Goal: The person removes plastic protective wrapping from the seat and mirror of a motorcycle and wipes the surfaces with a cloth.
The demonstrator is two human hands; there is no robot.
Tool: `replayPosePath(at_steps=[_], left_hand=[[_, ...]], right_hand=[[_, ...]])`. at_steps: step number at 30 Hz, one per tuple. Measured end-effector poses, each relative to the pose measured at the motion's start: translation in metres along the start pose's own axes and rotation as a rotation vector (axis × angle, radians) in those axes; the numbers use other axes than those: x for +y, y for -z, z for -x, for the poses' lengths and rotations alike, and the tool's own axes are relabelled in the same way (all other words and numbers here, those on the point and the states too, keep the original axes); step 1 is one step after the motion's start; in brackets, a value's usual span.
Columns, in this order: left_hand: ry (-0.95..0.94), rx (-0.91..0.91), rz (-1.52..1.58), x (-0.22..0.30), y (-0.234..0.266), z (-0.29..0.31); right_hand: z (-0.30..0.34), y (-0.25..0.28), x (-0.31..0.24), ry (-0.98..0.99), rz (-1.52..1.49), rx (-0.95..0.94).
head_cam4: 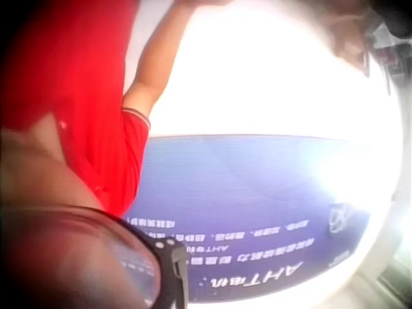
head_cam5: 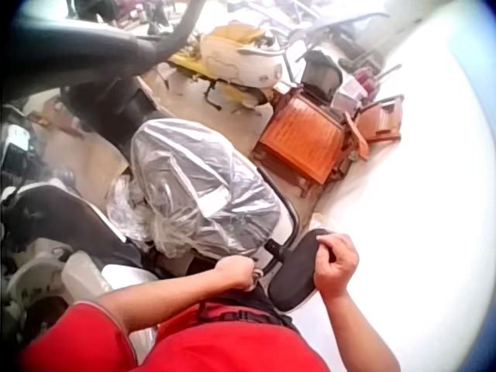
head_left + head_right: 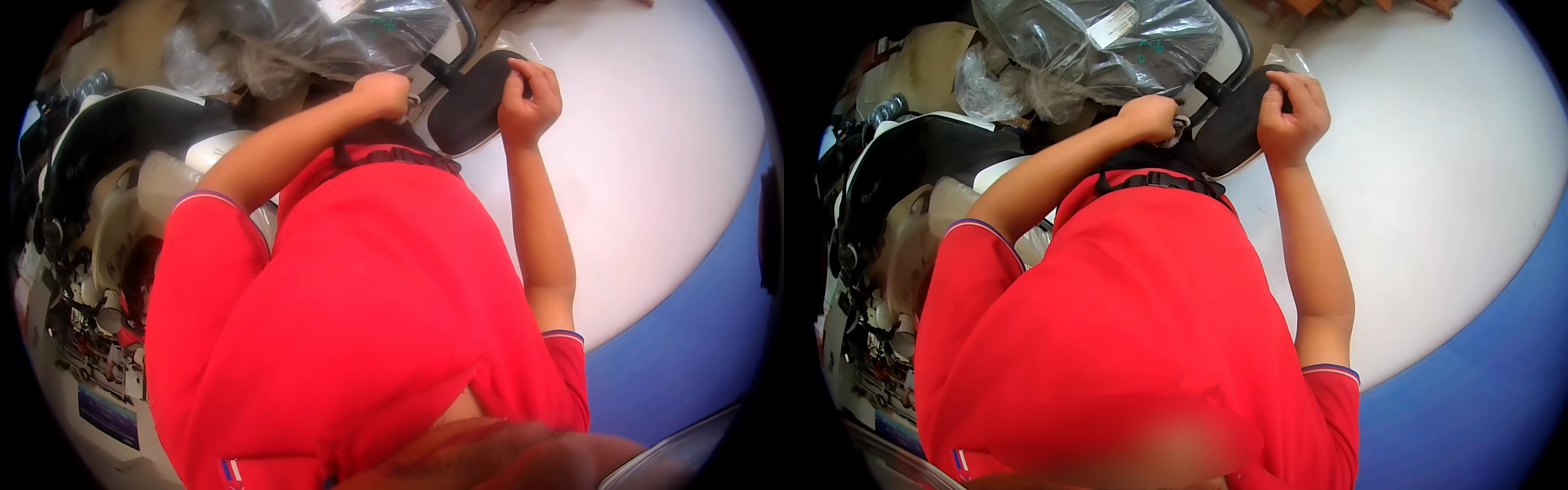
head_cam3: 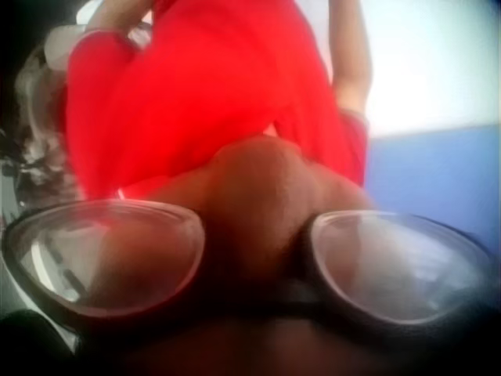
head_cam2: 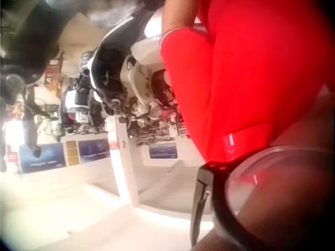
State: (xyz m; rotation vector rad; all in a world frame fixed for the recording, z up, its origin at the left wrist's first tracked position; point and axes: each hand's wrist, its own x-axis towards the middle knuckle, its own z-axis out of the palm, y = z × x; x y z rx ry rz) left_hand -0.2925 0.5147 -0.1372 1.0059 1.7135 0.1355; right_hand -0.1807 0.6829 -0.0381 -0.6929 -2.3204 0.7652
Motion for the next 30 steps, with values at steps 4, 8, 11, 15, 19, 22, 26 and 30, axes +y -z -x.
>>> replayPosePath(at_steps=[4,8,11,15,19,22,26,30], left_hand=[[0.088,0.213,0.222,-0.029,-0.044,0.005],[0.073,0.369,0.278,-0.041,-0.082,0.002],[-0.143,0.425,0.379,-0.035,-0.089,-0.009],[-0.499,0.529,0.512,-0.006,-0.087,-0.020],[-0.402,0.442,0.428,0.003,-0.082,-0.015],[-0.210,0.400,0.390,-0.005,-0.083,-0.011],[-0.022,0.399,0.438,-0.024,-0.093,-0.002],[-0.194,0.524,0.320,-0.017,-0.089,0.007]], right_hand=[[0.001,0.003,-0.002,0.018,0.046,-0.038],[0.000,0.001,-0.001,-0.007,0.063,-0.058],[-0.002,0.002,-0.003,0.000,0.111,-0.086],[-0.002,0.001,-0.003,0.003,0.145,-0.103],[0.000,0.000,-0.002,0.001,0.143,-0.101],[-0.001,-0.002,0.002,0.044,0.106,-0.082],[-0.003,-0.001,-0.001,0.023,0.094,-0.079],[-0.001,0.002,0.002,0.040,0.084,-0.085]])
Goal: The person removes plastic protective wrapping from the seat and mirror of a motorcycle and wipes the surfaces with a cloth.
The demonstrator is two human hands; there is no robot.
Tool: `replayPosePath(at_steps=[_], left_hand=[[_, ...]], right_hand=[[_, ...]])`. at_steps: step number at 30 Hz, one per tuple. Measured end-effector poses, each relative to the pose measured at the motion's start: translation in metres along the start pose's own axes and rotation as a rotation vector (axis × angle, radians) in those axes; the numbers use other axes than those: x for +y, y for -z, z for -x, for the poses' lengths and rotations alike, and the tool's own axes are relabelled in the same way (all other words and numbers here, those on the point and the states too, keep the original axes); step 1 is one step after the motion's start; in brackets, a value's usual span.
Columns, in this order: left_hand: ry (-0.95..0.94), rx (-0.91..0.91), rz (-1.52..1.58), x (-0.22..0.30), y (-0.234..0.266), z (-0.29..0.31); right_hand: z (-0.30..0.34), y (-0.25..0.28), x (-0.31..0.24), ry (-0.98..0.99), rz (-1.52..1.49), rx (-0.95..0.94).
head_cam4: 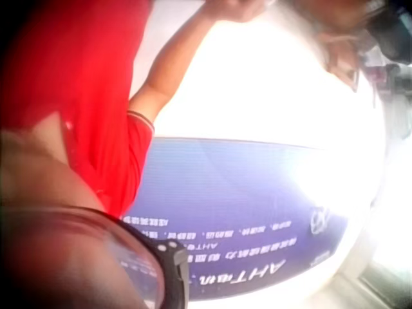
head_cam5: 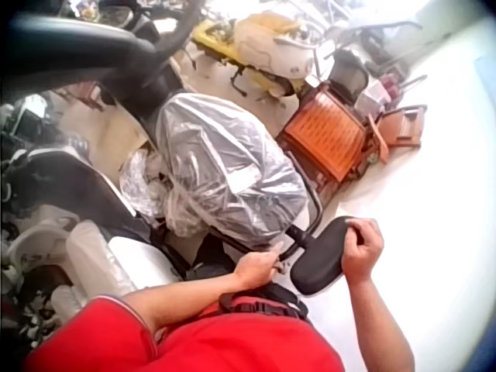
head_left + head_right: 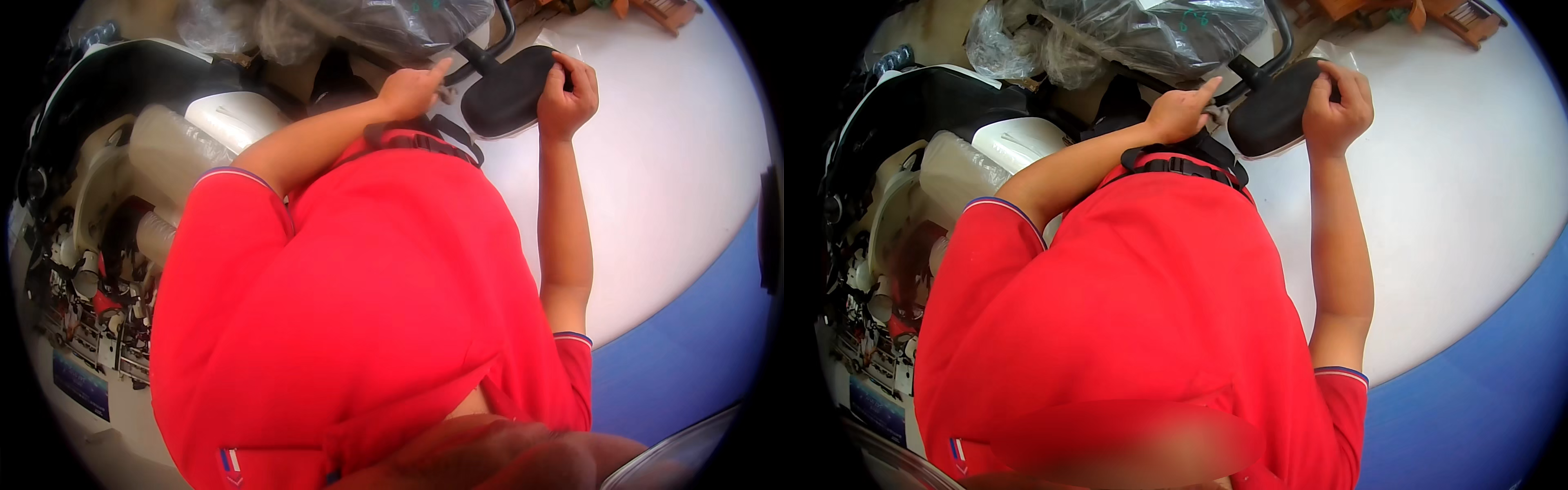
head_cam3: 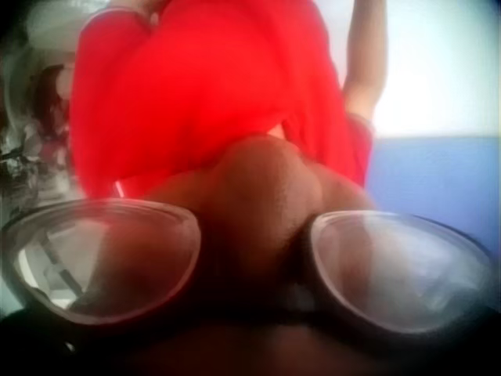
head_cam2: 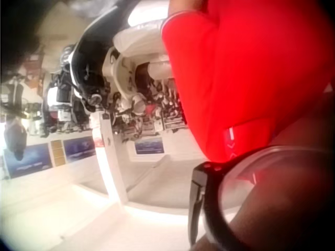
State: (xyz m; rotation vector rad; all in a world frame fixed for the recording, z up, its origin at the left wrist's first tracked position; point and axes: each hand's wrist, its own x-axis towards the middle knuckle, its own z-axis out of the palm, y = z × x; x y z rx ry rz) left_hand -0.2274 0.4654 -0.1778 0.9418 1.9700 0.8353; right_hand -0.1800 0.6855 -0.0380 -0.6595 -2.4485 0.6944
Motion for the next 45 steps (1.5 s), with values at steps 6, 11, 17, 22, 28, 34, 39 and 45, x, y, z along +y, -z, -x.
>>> replayPosePath(at_steps=[6,11,17,22,28,34,39,45], left_hand=[[-0.267,0.276,-0.083,0.014,-0.015,-0.032],[-0.194,0.240,-0.190,0.034,-0.020,-0.058],[-0.064,0.221,-0.148,0.036,-0.026,-0.060],[0.135,0.127,-0.063,0.049,-0.007,-0.058],[0.205,0.033,-0.239,0.038,-0.019,-0.048],[0.161,0.166,-0.199,0.051,-0.006,-0.052],[0.104,0.126,-0.246,0.045,-0.014,-0.055],[0.128,0.022,-0.186,0.036,-0.012,-0.068]], right_hand=[[-0.002,-0.003,0.002,0.017,-0.019,0.025],[-0.002,-0.002,0.002,0.001,-0.030,0.031],[-0.001,-0.003,0.000,-0.024,-0.015,0.035],[0.000,-0.003,0.005,-0.001,-0.012,0.043],[-0.001,-0.008,0.003,0.017,-0.057,0.077],[-0.002,-0.005,0.005,0.031,-0.061,0.081],[-0.002,-0.005,0.005,0.025,-0.063,0.081],[0.000,-0.006,0.005,0.033,-0.046,0.078]])
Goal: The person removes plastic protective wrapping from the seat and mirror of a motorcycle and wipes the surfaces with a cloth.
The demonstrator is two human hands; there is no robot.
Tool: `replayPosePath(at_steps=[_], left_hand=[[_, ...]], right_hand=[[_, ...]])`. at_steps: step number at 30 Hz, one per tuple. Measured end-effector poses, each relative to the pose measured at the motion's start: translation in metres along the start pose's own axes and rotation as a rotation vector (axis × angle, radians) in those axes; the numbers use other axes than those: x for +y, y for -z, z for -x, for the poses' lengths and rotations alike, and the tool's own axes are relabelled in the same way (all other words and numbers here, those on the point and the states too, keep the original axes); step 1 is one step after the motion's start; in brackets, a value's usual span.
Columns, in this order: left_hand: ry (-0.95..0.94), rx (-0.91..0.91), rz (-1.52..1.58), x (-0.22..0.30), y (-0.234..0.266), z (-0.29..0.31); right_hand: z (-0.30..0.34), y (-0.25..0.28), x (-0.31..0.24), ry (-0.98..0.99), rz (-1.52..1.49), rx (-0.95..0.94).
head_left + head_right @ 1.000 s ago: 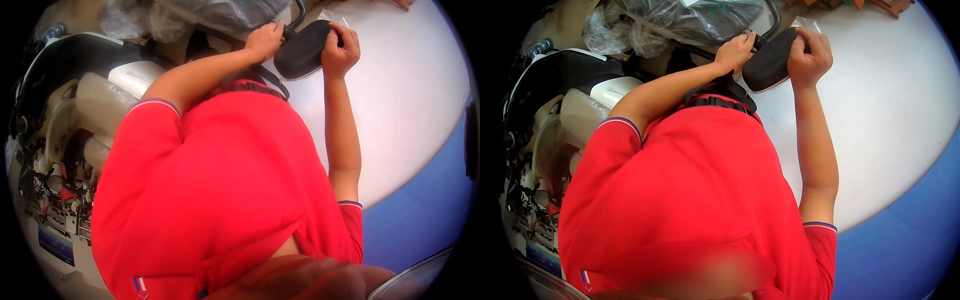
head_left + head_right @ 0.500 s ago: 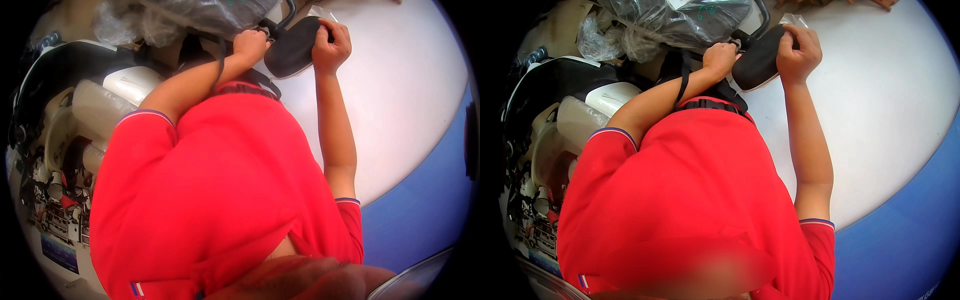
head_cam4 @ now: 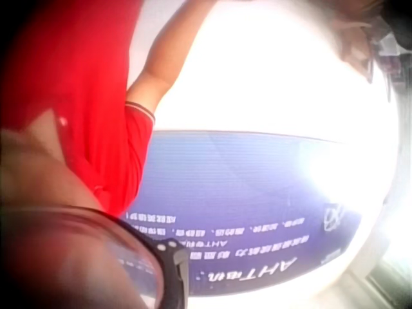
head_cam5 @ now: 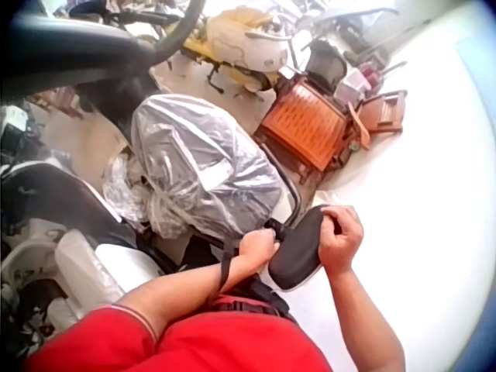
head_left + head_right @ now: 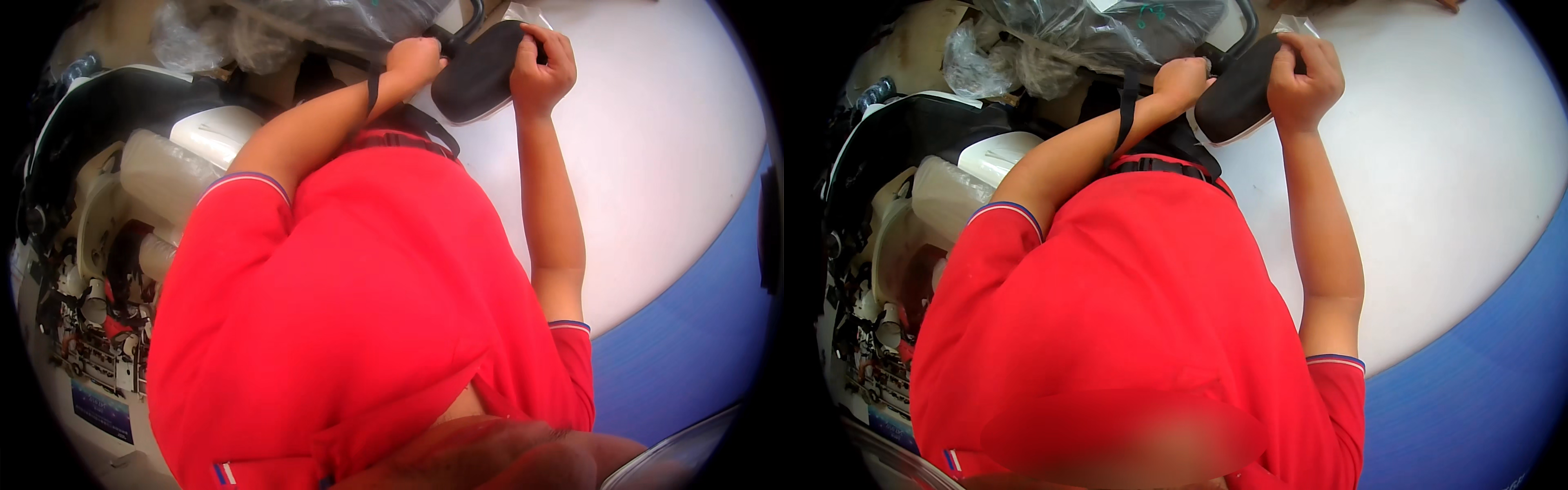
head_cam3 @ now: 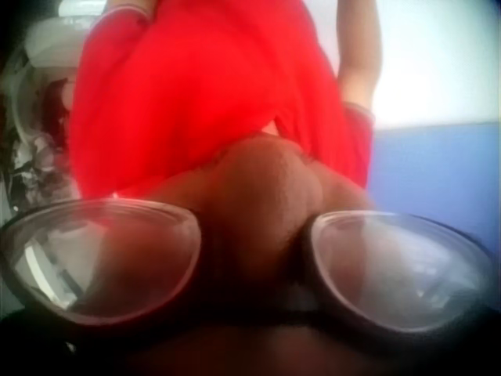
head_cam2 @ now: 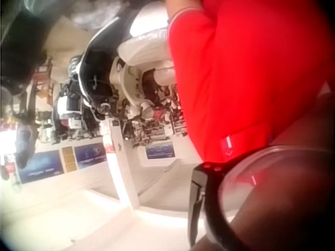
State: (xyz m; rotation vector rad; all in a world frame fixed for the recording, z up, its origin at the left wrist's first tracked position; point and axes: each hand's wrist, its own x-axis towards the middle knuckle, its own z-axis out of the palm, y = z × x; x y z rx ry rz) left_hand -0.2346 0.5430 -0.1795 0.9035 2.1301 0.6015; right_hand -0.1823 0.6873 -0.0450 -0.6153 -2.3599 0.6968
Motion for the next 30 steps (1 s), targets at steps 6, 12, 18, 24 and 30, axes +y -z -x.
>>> replayPosePath(at_steps=[6,12,18,24,30], left_hand=[[-0.070,0.083,0.099,-0.006,-0.007,0.008],[-0.044,-0.075,-0.038,-0.020,-0.005,0.031],[-0.220,0.149,-0.312,-0.096,-0.016,0.059],[0.117,-0.109,-0.308,-0.093,-0.018,0.045],[-0.079,-0.124,0.076,-0.043,-0.002,0.027]], right_hand=[[0.000,0.001,0.001,-0.022,0.005,-0.014],[-0.001,-0.002,0.002,-0.006,0.027,-0.001],[-0.001,0.002,0.001,-0.025,0.032,-0.022],[0.000,0.000,-0.001,-0.027,0.036,-0.044],[0.001,0.004,0.002,-0.040,0.039,-0.031]])
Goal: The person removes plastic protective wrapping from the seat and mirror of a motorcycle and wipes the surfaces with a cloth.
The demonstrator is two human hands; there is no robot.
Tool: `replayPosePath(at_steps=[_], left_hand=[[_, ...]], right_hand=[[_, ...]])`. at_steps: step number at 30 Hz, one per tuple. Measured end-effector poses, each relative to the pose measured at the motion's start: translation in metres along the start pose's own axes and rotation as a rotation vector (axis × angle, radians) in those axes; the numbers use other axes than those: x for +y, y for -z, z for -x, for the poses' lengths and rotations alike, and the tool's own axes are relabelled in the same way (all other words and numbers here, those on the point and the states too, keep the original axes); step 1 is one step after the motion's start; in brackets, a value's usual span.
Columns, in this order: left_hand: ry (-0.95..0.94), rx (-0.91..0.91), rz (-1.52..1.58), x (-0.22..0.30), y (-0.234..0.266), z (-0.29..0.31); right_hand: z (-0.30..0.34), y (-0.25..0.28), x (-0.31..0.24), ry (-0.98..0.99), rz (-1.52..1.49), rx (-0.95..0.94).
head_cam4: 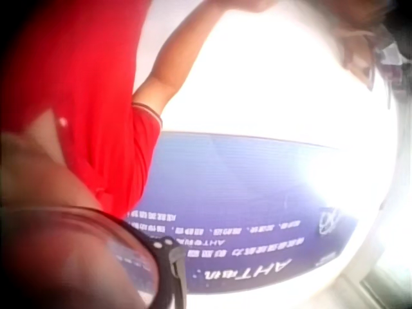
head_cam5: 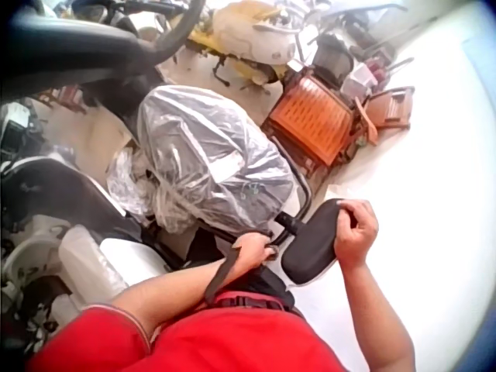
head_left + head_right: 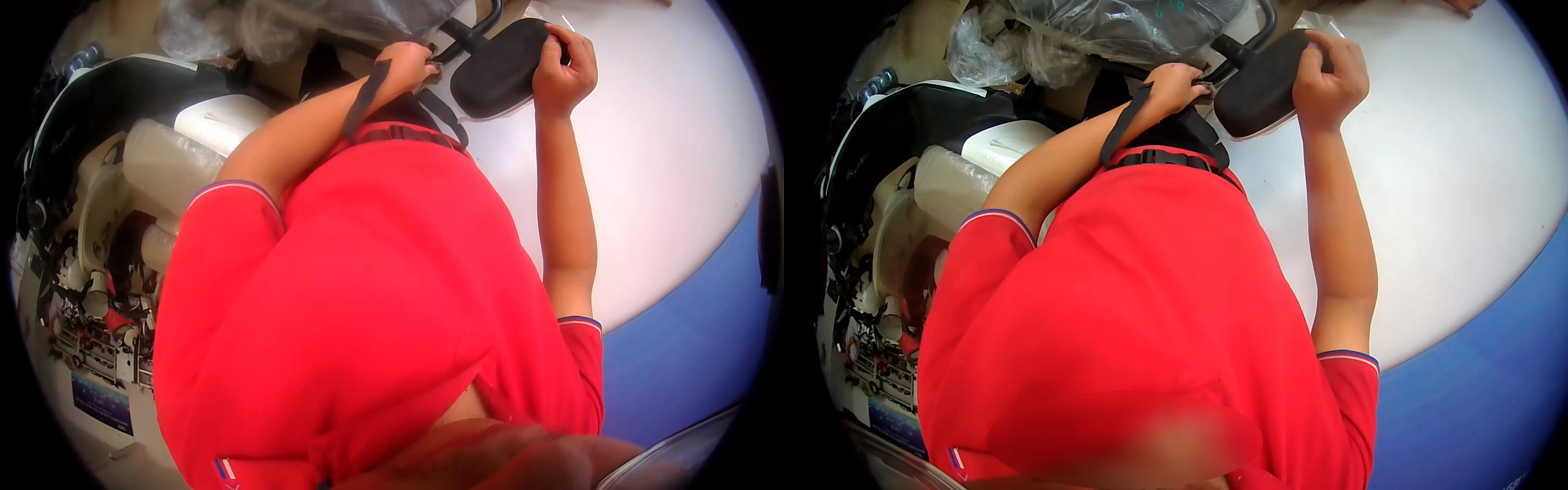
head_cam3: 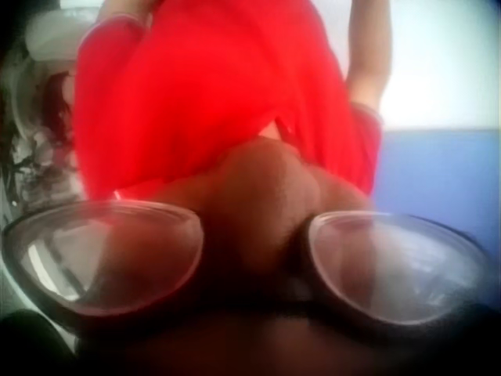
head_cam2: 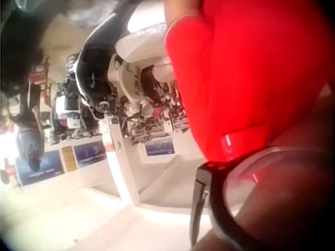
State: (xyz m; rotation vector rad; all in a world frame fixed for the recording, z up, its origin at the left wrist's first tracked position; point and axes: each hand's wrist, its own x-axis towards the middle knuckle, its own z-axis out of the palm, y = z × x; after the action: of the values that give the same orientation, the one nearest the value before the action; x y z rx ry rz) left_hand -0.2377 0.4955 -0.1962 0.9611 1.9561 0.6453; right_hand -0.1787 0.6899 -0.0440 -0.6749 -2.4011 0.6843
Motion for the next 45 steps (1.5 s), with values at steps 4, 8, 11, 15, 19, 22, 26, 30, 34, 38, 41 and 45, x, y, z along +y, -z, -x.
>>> replayPosePath(at_steps=[4,8,11,15,19,22,26,30,34,38,41,45], left_hand=[[0.178,-0.069,0.352,0.002,-0.007,-0.016],[0.207,0.149,0.448,0.014,-0.017,-0.024],[0.140,0.116,0.233,0.009,-0.017,-0.019],[0.033,0.135,0.047,-0.025,-0.017,0.008],[-0.335,0.525,-0.354,-0.071,-0.013,0.041],[-0.136,0.551,-0.392,-0.098,-0.009,0.042],[0.152,0.543,-0.361,-0.126,0.015,0.040],[0.502,0.630,-0.256,-0.175,0.046,0.039],[0.784,0.825,-0.109,-0.234,0.087,0.047],[0.644,0.973,-0.030,-0.248,0.129,0.046],[0.545,1.101,0.103,-0.225,0.148,0.038],[0.255,1.151,0.326,-0.121,0.154,0.021]], right_hand=[[-0.002,-0.001,-0.002,0.023,0.004,0.009],[-0.002,-0.001,-0.002,0.010,-0.002,0.023],[-0.002,-0.001,-0.003,0.000,0.001,0.014],[-0.002,-0.001,-0.005,-0.018,-0.009,0.003],[-0.002,0.000,-0.003,0.003,-0.002,0.008],[-0.002,0.002,-0.007,-0.030,0.013,-0.021],[0.000,0.004,-0.006,-0.031,0.023,-0.036],[-0.001,0.001,-0.004,-0.054,-0.002,-0.029],[0.000,0.002,-0.005,-0.039,0.013,-0.027],[-0.003,0.005,-0.013,-0.086,0.019,-0.041],[-0.001,0.004,-0.012,-0.081,0.013,-0.046],[0.001,0.006,-0.008,-0.071,0.019,-0.036]])
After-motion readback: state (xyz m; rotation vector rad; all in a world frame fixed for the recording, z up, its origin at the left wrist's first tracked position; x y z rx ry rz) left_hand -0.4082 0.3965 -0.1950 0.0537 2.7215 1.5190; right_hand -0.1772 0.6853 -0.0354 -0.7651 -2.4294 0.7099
